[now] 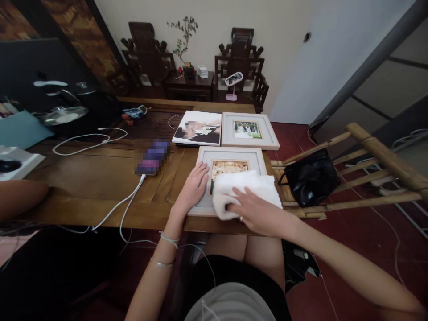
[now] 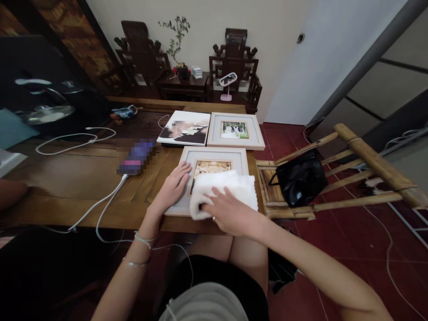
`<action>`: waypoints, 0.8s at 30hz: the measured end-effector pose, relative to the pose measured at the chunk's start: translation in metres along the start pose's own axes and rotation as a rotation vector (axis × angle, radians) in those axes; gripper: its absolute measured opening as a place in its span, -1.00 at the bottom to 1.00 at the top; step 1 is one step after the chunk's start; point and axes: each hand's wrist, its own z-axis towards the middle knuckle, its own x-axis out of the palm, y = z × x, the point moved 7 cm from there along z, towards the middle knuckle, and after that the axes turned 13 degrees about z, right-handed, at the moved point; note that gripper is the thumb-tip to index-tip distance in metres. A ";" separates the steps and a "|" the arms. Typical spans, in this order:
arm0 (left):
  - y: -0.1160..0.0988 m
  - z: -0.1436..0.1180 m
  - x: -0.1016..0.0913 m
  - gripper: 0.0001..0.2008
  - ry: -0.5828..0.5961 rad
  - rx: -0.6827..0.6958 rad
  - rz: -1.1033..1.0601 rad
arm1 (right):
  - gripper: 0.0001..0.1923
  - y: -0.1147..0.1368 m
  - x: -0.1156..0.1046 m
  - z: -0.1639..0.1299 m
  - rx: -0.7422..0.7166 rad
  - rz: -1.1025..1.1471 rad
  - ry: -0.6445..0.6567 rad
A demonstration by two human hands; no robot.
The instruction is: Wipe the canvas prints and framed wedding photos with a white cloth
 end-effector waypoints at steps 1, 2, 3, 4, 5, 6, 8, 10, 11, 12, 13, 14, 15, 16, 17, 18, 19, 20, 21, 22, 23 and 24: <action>-0.001 0.000 -0.001 -0.57 0.006 -0.016 -0.014 | -0.53 0.011 0.001 -0.003 -0.024 0.028 0.005; -0.001 0.000 -0.002 -0.55 0.013 -0.037 -0.032 | -0.53 0.019 0.002 -0.004 -0.047 0.044 0.007; -0.001 0.000 -0.004 -0.53 0.020 -0.063 -0.055 | -0.53 0.025 0.004 -0.002 -0.067 0.048 0.009; -0.001 -0.001 -0.005 -0.51 0.025 -0.091 -0.084 | -0.53 0.027 0.006 0.003 -0.078 0.040 0.007; 0.000 -0.002 -0.007 -0.50 0.025 -0.116 -0.114 | -0.53 0.026 0.009 0.009 -0.078 0.022 0.002; 0.000 -0.003 -0.008 -0.50 0.023 -0.134 -0.143 | -0.54 0.022 0.012 0.017 -0.071 -0.003 -0.007; -0.001 -0.004 -0.010 -0.49 0.010 -0.138 -0.181 | -0.55 0.007 0.016 0.038 -0.055 -0.057 -0.032; -0.002 -0.005 -0.011 -0.48 -0.009 -0.114 -0.182 | -0.55 -0.015 0.012 0.059 -0.021 -0.110 -0.079; -0.002 -0.006 -0.011 -0.48 -0.015 -0.099 -0.171 | -0.54 -0.026 0.007 0.069 0.003 -0.137 -0.103; -0.003 -0.005 -0.011 -0.48 -0.018 -0.084 -0.154 | -0.54 -0.038 0.001 0.079 0.030 -0.163 -0.127; -0.004 -0.005 -0.010 -0.47 -0.017 -0.070 -0.135 | -0.53 -0.049 -0.006 0.088 0.055 -0.190 -0.152; -0.004 -0.005 -0.010 -0.47 -0.010 -0.058 -0.115 | -0.53 -0.058 -0.013 0.097 0.074 -0.215 -0.178; -0.004 -0.004 -0.009 -0.46 -0.002 -0.052 -0.100 | -0.54 -0.065 -0.020 0.104 0.084 -0.235 -0.198; -0.004 -0.003 -0.008 -0.46 0.004 -0.051 -0.090 | -0.54 -0.069 -0.025 0.110 0.089 -0.249 -0.215; -0.004 -0.003 -0.008 -0.45 0.007 -0.055 -0.087 | -0.55 -0.072 -0.029 0.114 0.093 -0.256 -0.225; -0.004 -0.002 -0.008 -0.44 0.004 -0.062 -0.089 | -0.56 -0.073 -0.031 0.117 0.099 -0.257 -0.226; -0.003 -0.002 -0.008 -0.43 -0.002 -0.069 -0.097 | -0.57 -0.071 -0.031 0.119 0.103 -0.253 -0.220; -0.003 -0.002 -0.008 -0.42 -0.010 -0.076 -0.112 | -0.57 -0.068 -0.029 0.118 0.105 -0.244 -0.204; -0.002 -0.002 -0.008 -0.41 -0.015 -0.083 -0.134 | -0.56 -0.064 -0.025 0.116 0.107 -0.232 -0.180; -0.002 -0.002 -0.009 -0.39 -0.019 -0.089 -0.159 | -0.55 -0.058 -0.020 0.113 0.106 -0.219 -0.152; -0.001 -0.003 -0.009 -0.38 -0.018 -0.095 -0.186 | -0.54 -0.050 -0.015 0.107 0.097 -0.205 -0.126; -0.001 -0.004 -0.009 -0.37 -0.011 -0.097 -0.212 | -0.54 -0.041 -0.011 0.101 0.083 -0.191 -0.101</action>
